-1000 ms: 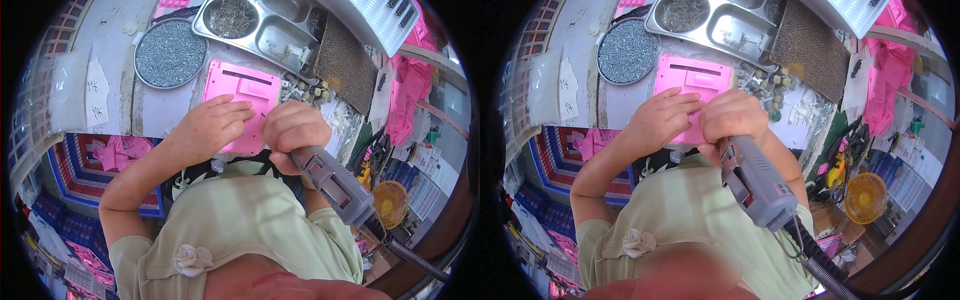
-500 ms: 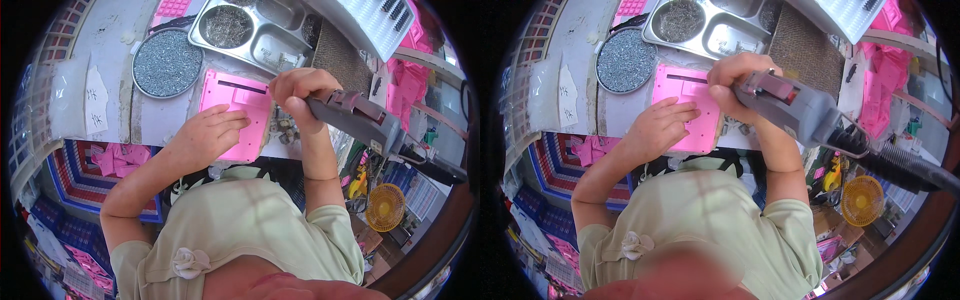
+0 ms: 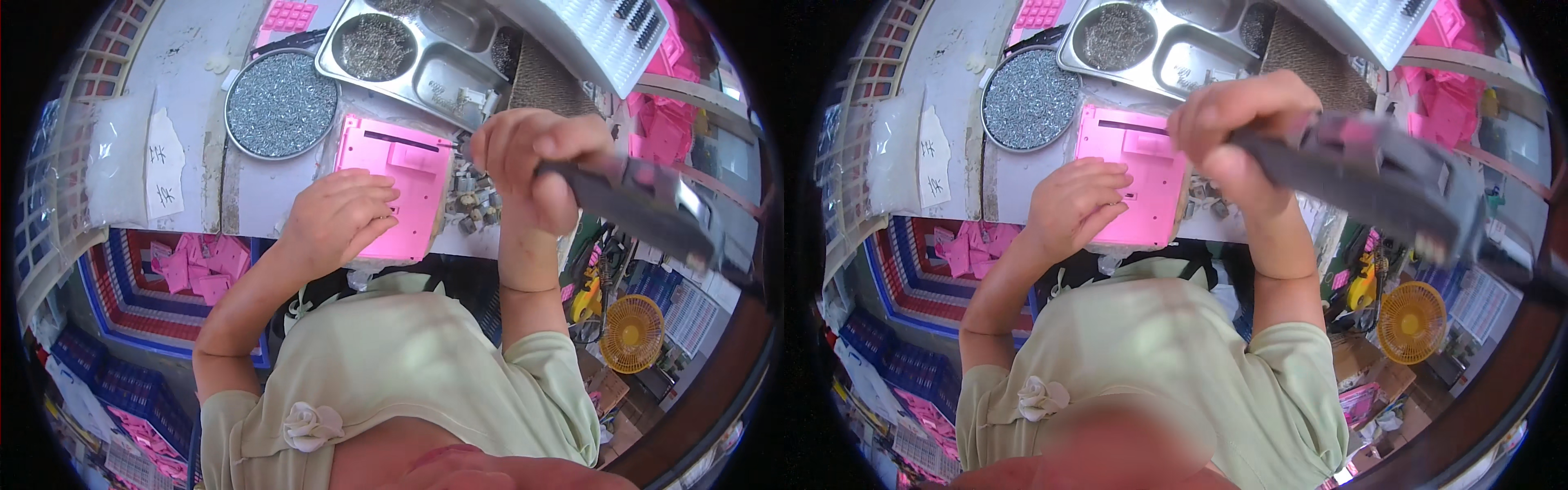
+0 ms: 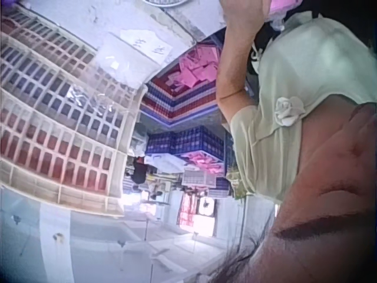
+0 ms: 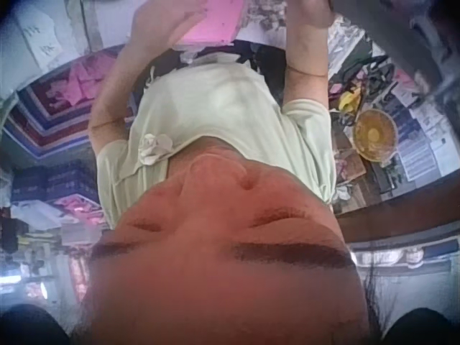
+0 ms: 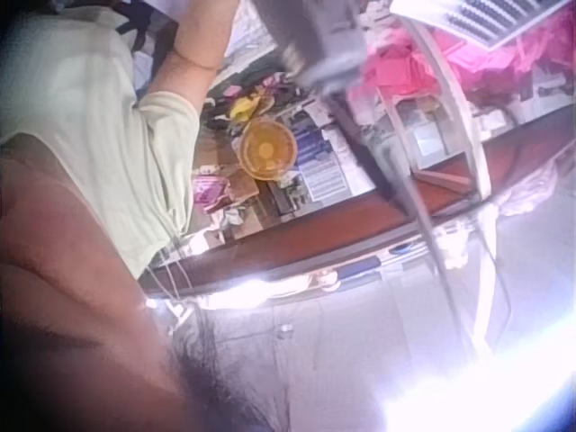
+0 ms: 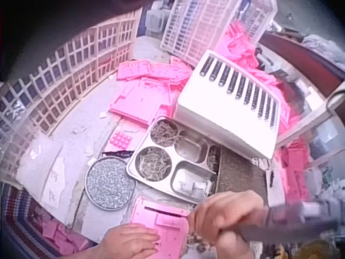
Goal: Assemble a pink plastic toy component by inserting internal parts and securing the casing with an electric screwdriver and soldering iron.
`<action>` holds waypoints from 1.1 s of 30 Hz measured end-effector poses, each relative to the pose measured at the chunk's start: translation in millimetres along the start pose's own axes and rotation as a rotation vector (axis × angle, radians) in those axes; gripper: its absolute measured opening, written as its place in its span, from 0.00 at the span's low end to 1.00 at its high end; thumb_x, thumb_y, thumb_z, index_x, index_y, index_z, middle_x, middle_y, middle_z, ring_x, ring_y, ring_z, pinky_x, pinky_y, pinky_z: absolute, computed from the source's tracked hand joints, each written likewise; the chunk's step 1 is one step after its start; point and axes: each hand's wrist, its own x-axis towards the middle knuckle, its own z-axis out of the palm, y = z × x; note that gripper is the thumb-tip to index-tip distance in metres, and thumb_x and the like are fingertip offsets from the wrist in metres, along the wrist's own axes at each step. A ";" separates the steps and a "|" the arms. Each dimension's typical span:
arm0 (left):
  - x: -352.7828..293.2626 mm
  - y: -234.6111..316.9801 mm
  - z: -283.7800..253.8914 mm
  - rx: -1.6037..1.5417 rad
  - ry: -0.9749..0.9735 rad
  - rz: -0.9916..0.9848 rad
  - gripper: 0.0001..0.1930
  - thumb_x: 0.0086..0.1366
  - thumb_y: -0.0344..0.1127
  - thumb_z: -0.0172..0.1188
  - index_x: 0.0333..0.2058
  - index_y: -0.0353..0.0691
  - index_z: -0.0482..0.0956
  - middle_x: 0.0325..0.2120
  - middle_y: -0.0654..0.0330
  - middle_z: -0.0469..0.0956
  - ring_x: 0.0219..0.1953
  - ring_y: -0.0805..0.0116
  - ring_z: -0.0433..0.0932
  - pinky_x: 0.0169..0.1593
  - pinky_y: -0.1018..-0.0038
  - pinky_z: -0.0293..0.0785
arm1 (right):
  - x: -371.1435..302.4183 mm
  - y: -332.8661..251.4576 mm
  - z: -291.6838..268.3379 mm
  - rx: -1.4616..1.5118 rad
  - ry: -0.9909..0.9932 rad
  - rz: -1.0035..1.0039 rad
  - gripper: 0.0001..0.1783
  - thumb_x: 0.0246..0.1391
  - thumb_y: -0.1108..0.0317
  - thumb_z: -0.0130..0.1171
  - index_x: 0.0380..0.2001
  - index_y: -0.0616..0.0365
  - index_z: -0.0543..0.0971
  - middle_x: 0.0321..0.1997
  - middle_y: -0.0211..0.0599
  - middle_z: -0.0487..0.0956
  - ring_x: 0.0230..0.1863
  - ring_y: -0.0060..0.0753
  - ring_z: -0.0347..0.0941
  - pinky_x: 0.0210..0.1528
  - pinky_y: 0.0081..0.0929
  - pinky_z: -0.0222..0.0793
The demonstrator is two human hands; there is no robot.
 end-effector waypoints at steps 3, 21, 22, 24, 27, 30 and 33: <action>2.8 1.3 1.6 0.019 -0.035 -0.013 0.09 0.56 0.30 0.71 0.33 0.40 0.79 0.42 0.57 0.86 0.50 0.55 0.83 0.56 0.58 0.78 | -9.0 1.7 -14.1 -0.020 0.112 0.045 0.17 0.61 0.64 0.67 0.43 0.60 0.70 0.20 0.32 0.72 0.19 0.25 0.65 0.27 0.32 0.68; 9.5 5.9 -3.4 0.103 -0.103 -0.051 0.09 0.55 0.31 0.73 0.30 0.42 0.79 0.42 0.58 0.86 0.49 0.58 0.84 0.56 0.60 0.78 | -16.6 33.6 -35.8 -0.300 -0.055 0.138 0.14 0.55 0.68 0.70 0.30 0.59 0.73 0.16 0.33 0.72 0.16 0.30 0.68 0.22 0.30 0.70; 7.3 5.7 -2.9 0.078 -0.095 -0.053 0.09 0.56 0.31 0.73 0.31 0.41 0.79 0.42 0.58 0.86 0.49 0.58 0.84 0.56 0.60 0.78 | -12.2 30.0 -32.9 -0.265 -0.047 0.123 0.14 0.55 0.67 0.70 0.32 0.59 0.73 0.16 0.32 0.72 0.15 0.30 0.67 0.21 0.29 0.70; 2.6 3.5 -1.9 0.038 -0.072 -0.063 0.09 0.56 0.30 0.73 0.31 0.41 0.80 0.41 0.57 0.86 0.49 0.58 0.84 0.56 0.60 0.78 | -0.9 15.8 -20.8 -0.110 -0.015 0.071 0.14 0.56 0.64 0.70 0.36 0.58 0.74 0.16 0.29 0.72 0.14 0.28 0.67 0.20 0.28 0.70; 9.0 2.0 -4.5 -0.057 0.013 -0.110 0.09 0.56 0.29 0.72 0.34 0.40 0.81 0.41 0.56 0.86 0.49 0.58 0.84 0.56 0.59 0.77 | 16.3 -3.7 1.1 0.159 -0.120 0.037 0.15 0.59 0.62 0.68 0.40 0.55 0.74 0.16 0.26 0.71 0.14 0.26 0.67 0.19 0.26 0.69; 0.9 3.8 -5.8 -0.025 0.113 -0.139 0.09 0.56 0.28 0.71 0.36 0.40 0.83 0.40 0.56 0.87 0.48 0.58 0.85 0.58 0.58 0.75 | 9.5 -2.4 28.2 0.246 -0.126 0.071 0.14 0.61 0.60 0.67 0.39 0.54 0.73 0.15 0.24 0.71 0.14 0.24 0.67 0.18 0.25 0.69; -0.7 -1.0 -9.1 -0.023 0.135 -0.111 0.09 0.56 0.29 0.71 0.36 0.40 0.83 0.39 0.56 0.87 0.47 0.59 0.85 0.61 0.56 0.72 | 2.4 1.6 47.8 0.272 -0.045 0.113 0.13 0.61 0.63 0.68 0.38 0.56 0.74 0.16 0.27 0.71 0.15 0.26 0.66 0.19 0.26 0.66</action>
